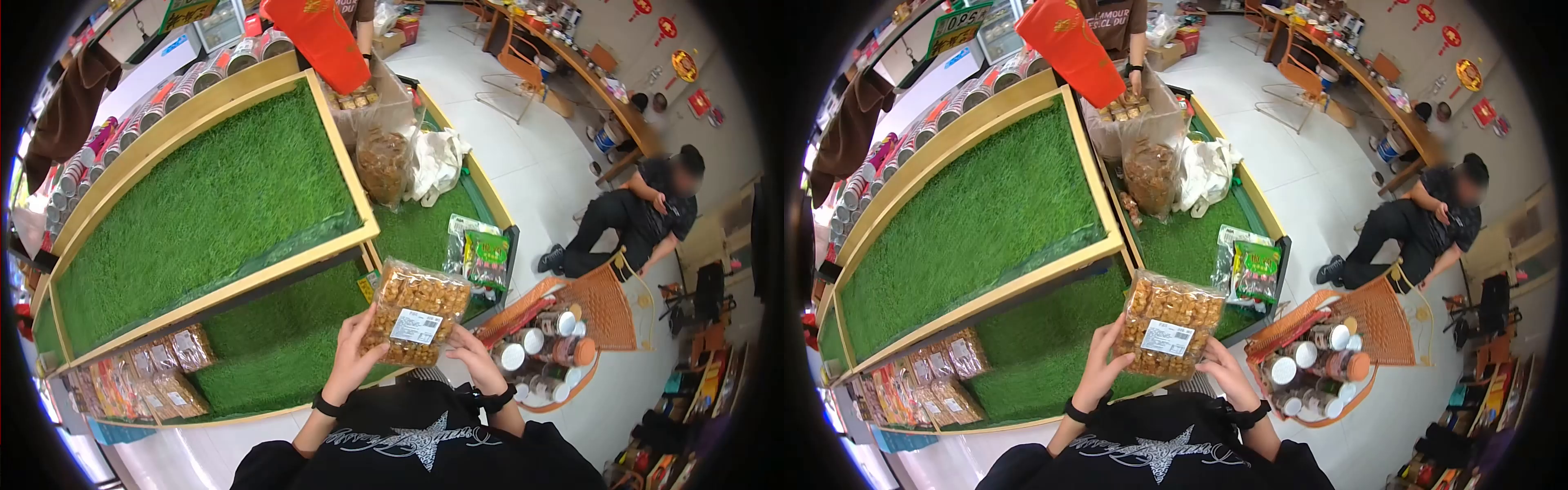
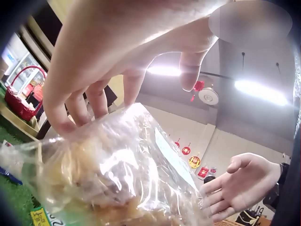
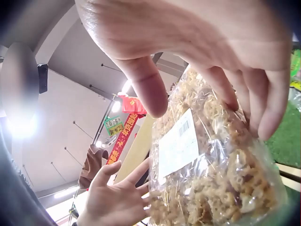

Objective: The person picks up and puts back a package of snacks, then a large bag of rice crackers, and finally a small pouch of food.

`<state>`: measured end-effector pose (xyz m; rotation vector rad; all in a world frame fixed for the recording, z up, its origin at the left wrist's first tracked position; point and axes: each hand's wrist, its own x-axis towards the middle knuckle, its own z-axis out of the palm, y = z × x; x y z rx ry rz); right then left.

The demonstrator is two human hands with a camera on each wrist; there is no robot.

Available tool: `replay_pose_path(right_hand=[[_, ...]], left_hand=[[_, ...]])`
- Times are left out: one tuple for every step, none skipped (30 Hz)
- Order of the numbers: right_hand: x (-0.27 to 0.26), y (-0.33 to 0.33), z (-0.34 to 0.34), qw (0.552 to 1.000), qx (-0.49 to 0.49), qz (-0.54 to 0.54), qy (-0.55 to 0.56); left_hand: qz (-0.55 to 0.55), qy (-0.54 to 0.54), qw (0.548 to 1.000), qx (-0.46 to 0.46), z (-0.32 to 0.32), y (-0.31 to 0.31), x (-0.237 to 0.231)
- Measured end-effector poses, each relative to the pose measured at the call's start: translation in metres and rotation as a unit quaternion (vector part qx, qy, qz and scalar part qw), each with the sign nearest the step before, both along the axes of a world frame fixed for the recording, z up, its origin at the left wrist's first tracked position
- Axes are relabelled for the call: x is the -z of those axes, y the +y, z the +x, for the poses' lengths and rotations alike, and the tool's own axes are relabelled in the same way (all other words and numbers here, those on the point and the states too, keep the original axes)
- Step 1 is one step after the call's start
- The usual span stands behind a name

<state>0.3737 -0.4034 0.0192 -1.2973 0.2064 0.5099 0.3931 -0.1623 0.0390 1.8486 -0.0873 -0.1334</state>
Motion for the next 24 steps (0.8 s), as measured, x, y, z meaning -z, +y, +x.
replay_pose_path(right_hand=[[0.005, -0.011, 0.014, 1.0, 0.007, 0.012, 0.007], [0.012, -0.021, 0.028, 1.0, 0.001, 0.016, 0.011], [0.019, -0.032, 0.04, 0.999, 0.007, 0.04, 0.017], [0.023, -0.044, 0.051, 0.998, 0.014, 0.063, 0.025], [0.028, -0.055, 0.062, 0.997, 0.01, 0.066, 0.034], [0.032, -0.064, 0.073, 0.991, 0.037, 0.1, 0.077], [0.037, -0.073, 0.083, 0.981, 0.065, 0.135, 0.119], [0.05, -0.082, 0.092, 0.982, 0.065, 0.127, 0.12], [0.061, -0.089, 0.1, 0.981, 0.064, 0.132, 0.126], [0.07, -0.095, 0.11, 0.974, 0.077, 0.157, 0.14], [0.077, -0.101, 0.117, 0.967, 0.091, 0.181, 0.156], [0.075, -0.101, 0.13, 0.956, 0.12, 0.189, 0.189], [0.09, -0.106, 0.139, 0.954, 0.119, 0.192, 0.198], [0.112, -0.112, 0.146, 0.941, 0.113, 0.25, 0.198], [0.127, -0.117, 0.153, 0.925, 0.108, 0.306, 0.196], [0.116, -0.114, 0.168, 0.923, 0.126, 0.299, 0.208], [0.122, -0.117, 0.178, 0.922, 0.124, 0.297, 0.215], [0.131, -0.12, 0.188, 0.918, 0.14, 0.304, 0.213], [0.141, -0.123, 0.197, 0.913, 0.157, 0.311, 0.211], [0.153, -0.126, 0.206, 0.91, 0.167, 0.318, 0.206], [0.164, -0.128, 0.215, 0.909, 0.165, 0.318, 0.212], [0.172, -0.13, 0.224, 0.907, 0.185, 0.31, 0.218], [0.182, -0.132, 0.233, 0.904, 0.205, 0.301, 0.223], [0.178, -0.129, 0.245, 0.902, 0.235, 0.277, 0.233]], left_hand=[[0.003, 0.002, 1.0, -0.008, 0.011, -0.012, 0.0], [0.013, 0.005, 1.0, -0.012, 0.02, -0.024, 0.002], [0.023, 0.01, 1.0, -0.016, 0.028, -0.036, 0.004], [0.015, 0.022, 0.999, -0.018, 0.038, -0.049, 0.006], [0.017, 0.03, 0.999, -0.023, 0.05, -0.062, 0.011], [-0.006, 0.042, 0.999, -0.033, 0.062, -0.074, 0.019], [-0.028, 0.052, 0.997, -0.043, 0.075, -0.086, 0.026], [-0.041, 0.06, 0.996, -0.05, 0.088, -0.098, 0.032], [-0.035, 0.065, 0.996, -0.052, 0.102, -0.11, 0.036], [0.001, 0.063, 0.997, -0.048, 0.116, -0.12, 0.04], [0.036, 0.063, 0.996, -0.043, 0.13, -0.131, 0.045], [0.081, 0.063, 0.994, -0.046, 0.143, -0.14, 0.055], [0.086, 0.072, 0.993, -0.048, 0.157, -0.149, 0.057], [0.152, 0.072, 0.985, -0.046, 0.172, -0.158, 0.06], [0.216, 0.071, 0.973, -0.044, 0.186, -0.166, 0.064], [0.231, 0.095, 0.967, -0.051, 0.199, -0.175, 0.072], [0.231, 0.101, 0.966, -0.055, 0.214, -0.182, 0.079], [0.247, 0.138, 0.957, -0.058, 0.229, -0.189, 0.085], [0.263, 0.174, 0.947, -0.061, 0.243, -0.196, 0.092], [0.259, 0.184, 0.946, -0.068, 0.254, -0.202, 0.102], [0.261, 0.19, 0.944, -0.07, 0.265, -0.208, 0.114], [0.269, 0.19, 0.942, -0.07, 0.275, -0.214, 0.126], [0.277, 0.189, 0.939, -0.069, 0.285, -0.221, 0.138], [0.291, 0.185, 0.936, -0.073, 0.295, -0.227, 0.15]])
